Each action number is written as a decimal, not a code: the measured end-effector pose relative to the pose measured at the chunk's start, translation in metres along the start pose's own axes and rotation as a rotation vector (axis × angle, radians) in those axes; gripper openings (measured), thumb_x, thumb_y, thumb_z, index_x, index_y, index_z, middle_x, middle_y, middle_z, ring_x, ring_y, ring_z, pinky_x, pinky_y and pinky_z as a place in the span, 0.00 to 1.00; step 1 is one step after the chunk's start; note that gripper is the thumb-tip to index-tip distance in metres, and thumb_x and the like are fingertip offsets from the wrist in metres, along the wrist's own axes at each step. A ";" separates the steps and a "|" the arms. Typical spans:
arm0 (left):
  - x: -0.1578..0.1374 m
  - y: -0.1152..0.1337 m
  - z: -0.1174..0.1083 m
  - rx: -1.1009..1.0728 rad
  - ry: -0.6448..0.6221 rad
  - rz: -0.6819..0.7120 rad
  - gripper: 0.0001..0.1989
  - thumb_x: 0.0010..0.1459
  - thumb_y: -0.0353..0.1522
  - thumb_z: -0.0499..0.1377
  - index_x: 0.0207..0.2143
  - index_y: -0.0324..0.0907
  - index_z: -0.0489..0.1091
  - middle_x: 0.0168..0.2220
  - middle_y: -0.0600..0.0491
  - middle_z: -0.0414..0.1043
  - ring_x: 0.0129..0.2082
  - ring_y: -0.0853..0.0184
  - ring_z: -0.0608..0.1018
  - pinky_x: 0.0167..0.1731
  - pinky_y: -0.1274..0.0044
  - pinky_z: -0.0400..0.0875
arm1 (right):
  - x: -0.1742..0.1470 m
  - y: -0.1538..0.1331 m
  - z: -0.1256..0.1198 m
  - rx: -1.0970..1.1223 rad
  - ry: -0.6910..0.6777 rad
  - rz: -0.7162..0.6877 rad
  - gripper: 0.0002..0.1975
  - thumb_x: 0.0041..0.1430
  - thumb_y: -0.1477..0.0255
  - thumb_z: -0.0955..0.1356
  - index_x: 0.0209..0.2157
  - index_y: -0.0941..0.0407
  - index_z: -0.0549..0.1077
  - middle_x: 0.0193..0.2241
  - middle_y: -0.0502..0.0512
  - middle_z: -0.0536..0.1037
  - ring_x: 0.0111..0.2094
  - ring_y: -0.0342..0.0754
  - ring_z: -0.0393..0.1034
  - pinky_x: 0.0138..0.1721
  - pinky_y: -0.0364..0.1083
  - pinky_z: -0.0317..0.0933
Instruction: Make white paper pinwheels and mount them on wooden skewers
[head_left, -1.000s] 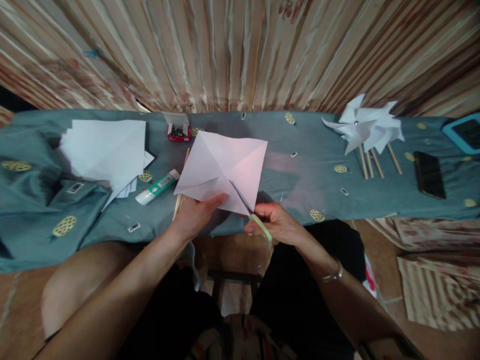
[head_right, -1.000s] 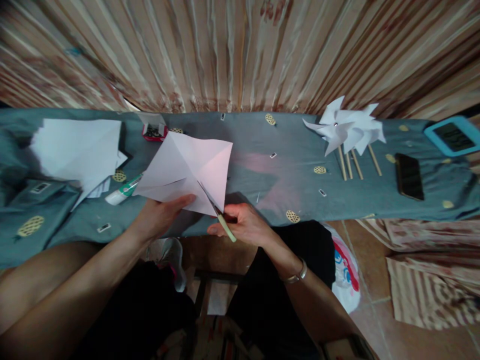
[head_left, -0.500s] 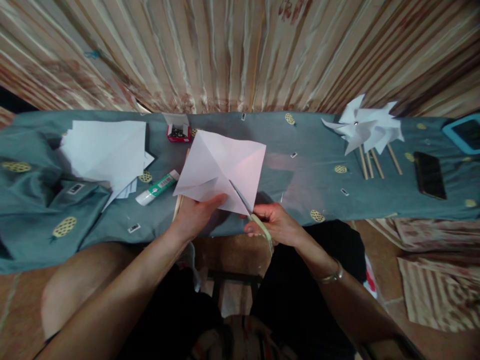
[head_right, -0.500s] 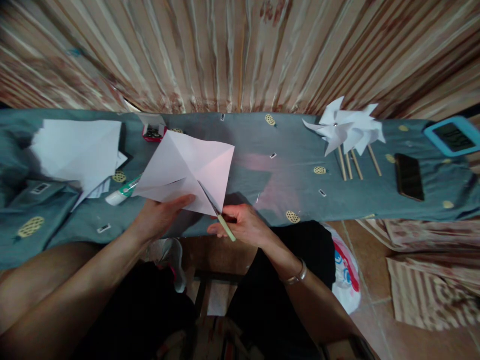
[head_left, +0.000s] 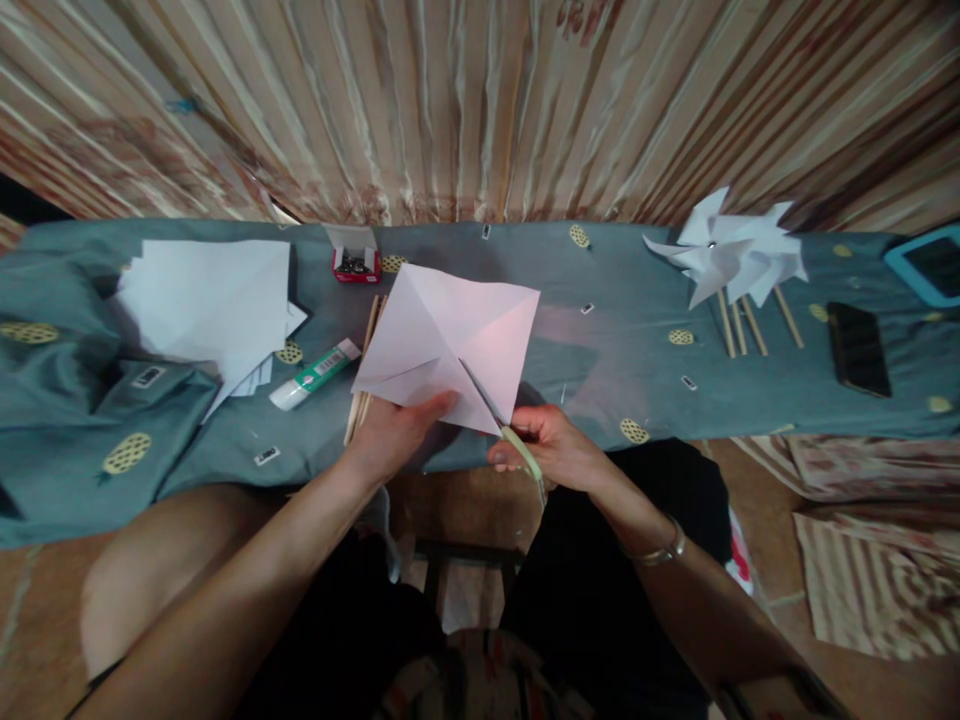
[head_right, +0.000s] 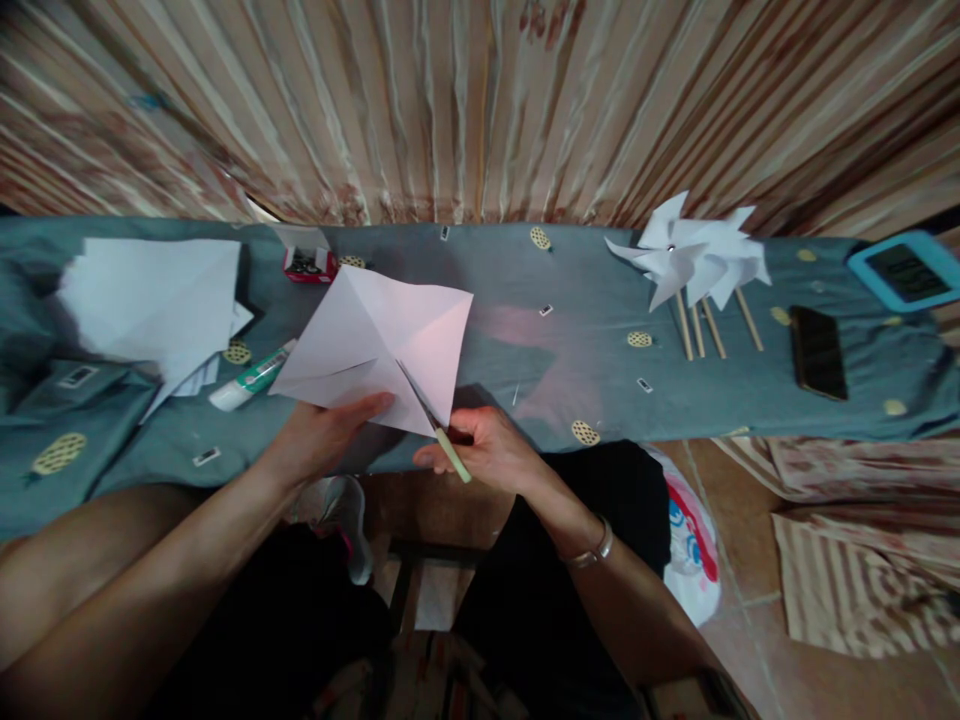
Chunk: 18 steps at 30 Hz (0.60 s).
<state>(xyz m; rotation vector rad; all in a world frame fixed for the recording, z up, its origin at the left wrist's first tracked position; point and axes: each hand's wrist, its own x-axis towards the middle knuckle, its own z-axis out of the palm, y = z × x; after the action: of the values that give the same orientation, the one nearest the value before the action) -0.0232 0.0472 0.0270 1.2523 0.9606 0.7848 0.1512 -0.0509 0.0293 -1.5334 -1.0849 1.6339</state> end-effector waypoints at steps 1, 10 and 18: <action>0.000 -0.001 0.000 -0.007 -0.002 -0.003 0.19 0.45 0.34 0.66 0.42 0.40 0.72 0.39 0.49 0.77 0.42 0.59 0.76 0.50 0.63 0.68 | 0.000 0.000 0.000 0.008 -0.001 0.003 0.20 0.44 0.57 0.75 0.32 0.60 0.77 0.21 0.50 0.75 0.22 0.39 0.66 0.23 0.39 0.57; 0.001 -0.007 -0.001 -0.045 0.008 0.007 0.21 0.45 0.34 0.67 0.43 0.40 0.72 0.42 0.48 0.76 0.42 0.60 0.76 0.50 0.65 0.69 | 0.000 0.001 0.001 0.036 -0.002 0.014 0.23 0.44 0.57 0.76 0.36 0.60 0.78 0.21 0.50 0.75 0.21 0.39 0.66 0.22 0.39 0.58; 0.001 -0.005 -0.003 -0.006 -0.008 0.023 0.18 0.46 0.35 0.66 0.41 0.40 0.73 0.40 0.49 0.76 0.42 0.60 0.76 0.49 0.66 0.69 | 0.001 0.000 0.002 0.093 0.004 0.031 0.19 0.42 0.61 0.77 0.33 0.59 0.79 0.20 0.47 0.74 0.20 0.37 0.64 0.21 0.38 0.57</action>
<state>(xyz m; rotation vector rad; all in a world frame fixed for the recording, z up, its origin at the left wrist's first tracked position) -0.0255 0.0480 0.0223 1.2627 0.9381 0.7997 0.1489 -0.0497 0.0290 -1.5000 -0.9735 1.6772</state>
